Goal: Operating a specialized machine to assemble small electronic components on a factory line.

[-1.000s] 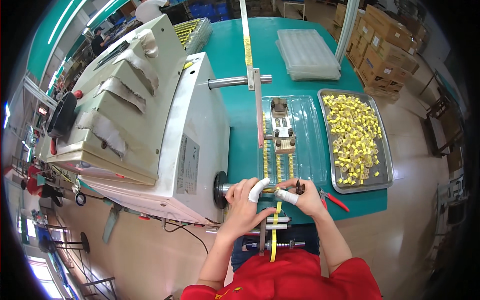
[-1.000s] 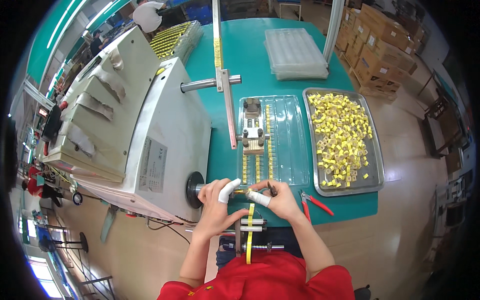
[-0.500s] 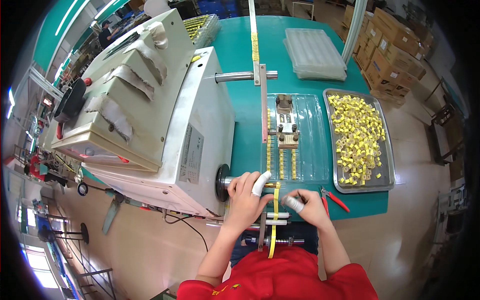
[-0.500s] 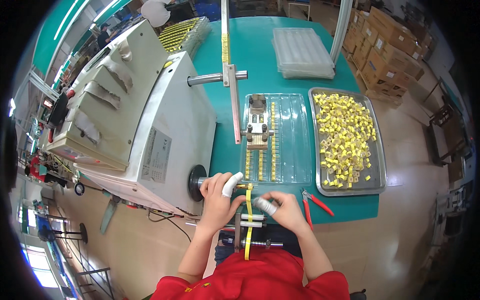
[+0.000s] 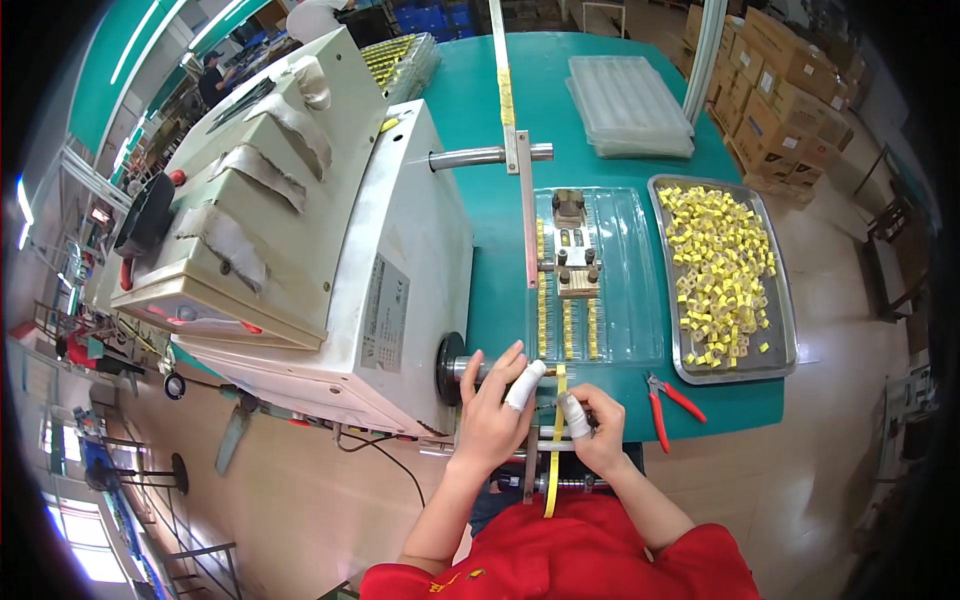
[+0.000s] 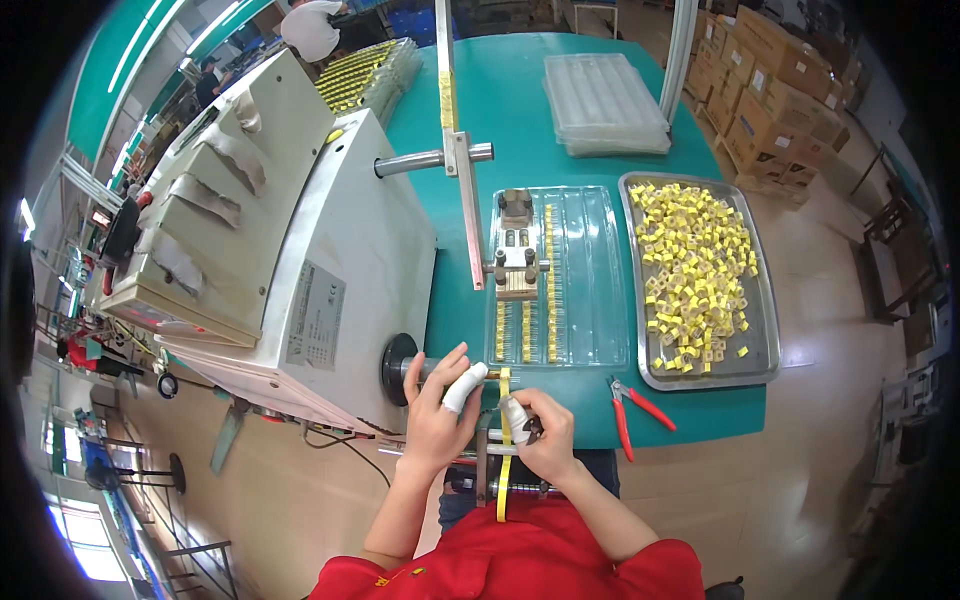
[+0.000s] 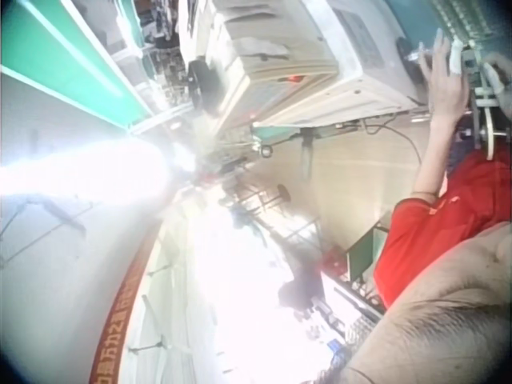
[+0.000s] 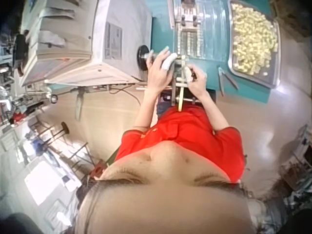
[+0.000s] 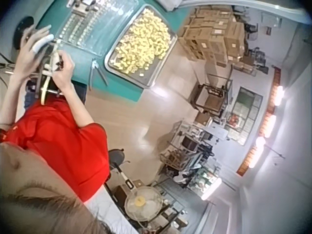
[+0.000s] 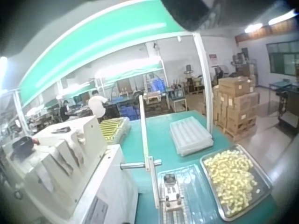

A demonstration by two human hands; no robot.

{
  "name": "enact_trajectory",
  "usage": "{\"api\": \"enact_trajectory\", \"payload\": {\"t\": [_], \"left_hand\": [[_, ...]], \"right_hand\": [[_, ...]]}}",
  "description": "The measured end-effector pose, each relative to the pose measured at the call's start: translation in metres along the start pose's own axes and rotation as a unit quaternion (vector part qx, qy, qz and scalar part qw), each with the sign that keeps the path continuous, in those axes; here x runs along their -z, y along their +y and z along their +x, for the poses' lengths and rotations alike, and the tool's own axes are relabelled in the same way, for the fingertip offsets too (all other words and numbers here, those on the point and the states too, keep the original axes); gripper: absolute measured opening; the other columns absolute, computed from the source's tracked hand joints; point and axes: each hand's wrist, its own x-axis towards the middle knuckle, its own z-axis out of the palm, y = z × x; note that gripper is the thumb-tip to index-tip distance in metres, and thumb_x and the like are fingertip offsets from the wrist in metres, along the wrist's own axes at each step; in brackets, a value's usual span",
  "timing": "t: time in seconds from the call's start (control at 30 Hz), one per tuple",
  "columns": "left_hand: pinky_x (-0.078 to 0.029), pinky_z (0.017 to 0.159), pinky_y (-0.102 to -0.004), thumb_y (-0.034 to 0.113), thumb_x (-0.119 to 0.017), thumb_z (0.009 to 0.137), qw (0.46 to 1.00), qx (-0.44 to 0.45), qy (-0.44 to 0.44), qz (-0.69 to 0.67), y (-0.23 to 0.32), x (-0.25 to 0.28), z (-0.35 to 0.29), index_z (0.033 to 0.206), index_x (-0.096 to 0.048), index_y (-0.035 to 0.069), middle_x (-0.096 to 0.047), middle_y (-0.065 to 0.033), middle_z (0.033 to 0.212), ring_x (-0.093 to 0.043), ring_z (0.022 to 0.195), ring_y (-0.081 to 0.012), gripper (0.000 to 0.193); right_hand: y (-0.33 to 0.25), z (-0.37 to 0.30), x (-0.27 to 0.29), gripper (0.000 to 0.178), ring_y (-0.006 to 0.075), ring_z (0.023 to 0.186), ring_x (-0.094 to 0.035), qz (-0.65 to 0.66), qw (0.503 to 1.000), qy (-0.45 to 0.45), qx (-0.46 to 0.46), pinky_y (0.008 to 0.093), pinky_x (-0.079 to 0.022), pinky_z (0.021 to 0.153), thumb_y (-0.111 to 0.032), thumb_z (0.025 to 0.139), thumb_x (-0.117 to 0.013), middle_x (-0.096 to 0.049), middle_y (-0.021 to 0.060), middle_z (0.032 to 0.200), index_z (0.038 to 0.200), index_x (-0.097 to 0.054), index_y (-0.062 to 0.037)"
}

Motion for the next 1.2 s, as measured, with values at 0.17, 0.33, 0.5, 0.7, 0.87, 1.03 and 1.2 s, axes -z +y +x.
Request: {"api": "enact_trajectory", "payload": {"t": [0.17, 0.33, 0.5, 0.7, 0.87, 1.03, 1.2], "left_hand": [[-0.046, 0.096, -0.0467, -0.008, -0.07, 0.075, 0.998, -0.034, 0.053, -0.029, -0.007, -0.009, -0.006, 0.108, -0.066, 0.006, -0.062, -0.009, 0.108, -0.061, 0.113, -0.0288, 0.036], [-0.044, 0.097, -0.0459, -0.008, -0.07, 0.074, 0.997, -0.025, 0.058, -0.034, -0.007, -0.013, -0.007, 0.108, -0.067, 0.006, -0.061, -0.0088, 0.109, -0.061, 0.112, -0.0286, 0.037], [-0.041, 0.099, -0.0446, -0.009, -0.068, 0.07, 0.998, -0.028, 0.04, -0.041, -0.007, -0.008, -0.006, 0.111, -0.068, 0.009, -0.06, -0.009, 0.112, -0.058, 0.113, -0.0279, 0.046], [-0.036, 0.095, -0.0428, -0.002, -0.062, 0.069, 0.998, -0.04, -0.048, -0.011, 0.003, 0.004, 0.018, 0.11, -0.068, 0.01, -0.06, -0.008, 0.107, -0.056, 0.106, -0.0282, 0.044], [-0.037, 0.087, -0.0405, -0.005, -0.056, 0.067, 0.995, -0.031, -0.09, -0.012, 0.005, 0.008, 0.032, 0.105, -0.063, 0.006, -0.061, -0.0076, 0.095, -0.057, 0.096, -0.026, 0.041], [-0.038, 0.085, -0.0389, -0.006, -0.054, 0.069, 0.988, -0.02, -0.142, -0.049, -0.001, 0.012, 0.041, 0.106, -0.061, 0.005, -0.061, -0.0096, 0.088, -0.057, 0.086, -0.0272, 0.039], [-0.038, 0.084, -0.0385, -0.005, -0.055, 0.073, 0.963, 0.013, -0.261, -0.059, -0.006, 0.019, 0.054, 0.107, -0.06, 0.004, -0.062, -0.011, 0.084, -0.058, 0.083, -0.0287, 0.035]], "right_hand": [[-0.006, 0.004, -0.003, 0.011, 0.0051, 0.073, -0.056, 0.054, 0.994, 0.008, -0.095, 0.021, -0.046, 0.065, -0.007, 0.095, -0.06, -0.063, 0.0018, 0.081, 0.089, -0.061, 0.0029], [-0.004, 0.004, -0.003, 0.012, 0.004, 0.073, -0.055, 0.079, 0.991, 0.007, -0.109, 0.0203, -0.045, 0.066, -0.008, 0.095, -0.061, -0.063, 0.001, 0.081, 0.088, -0.061, 0.0024], [-0.005, 0.004, -0.002, 0.012, 0.0029, 0.072, -0.054, 0.084, 0.989, 0.008, -0.121, 0.0197, -0.044, 0.065, -0.008, 0.094, -0.062, -0.062, -0.0003, 0.079, 0.088, -0.062, 0.0017], [-0.003, 0.005, -0.003, 0.009, 0.0025, 0.071, -0.053, 0.077, 0.992, 0.015, -0.098, 0.0195, -0.043, 0.062, -0.006, 0.093, -0.062, -0.062, -0.001, 0.078, 0.089, -0.062, 0.003], [-0.014, 0.005, 0.001, 0.012, 0.0151, 0.072, -0.067, -0.021, 0.992, 0.011, -0.127, 0.0277, -0.05, 0.063, 0.001, 0.084, -0.066, -0.067, 0.0101, 0.081, 0.096, -0.065, 0.001], [-0.018, 0.007, 0.004, 0.019, 0.0239, 0.076, -0.067, -0.065, 0.993, 0.002, -0.097, 0.0312, -0.051, 0.066, 0.004, 0.079, -0.067, -0.066, 0.013, 0.086, 0.098, -0.066, -0.0004], [-0.022, 0.009, 0.007, 0.021, 0.0284, 0.08, -0.068, -0.129, 0.99, 0.012, -0.062, 0.0346, -0.052, 0.07, 0.0, 0.078, -0.068, -0.066, 0.0141, 0.088, 0.099, -0.066, -0.0016]]}}
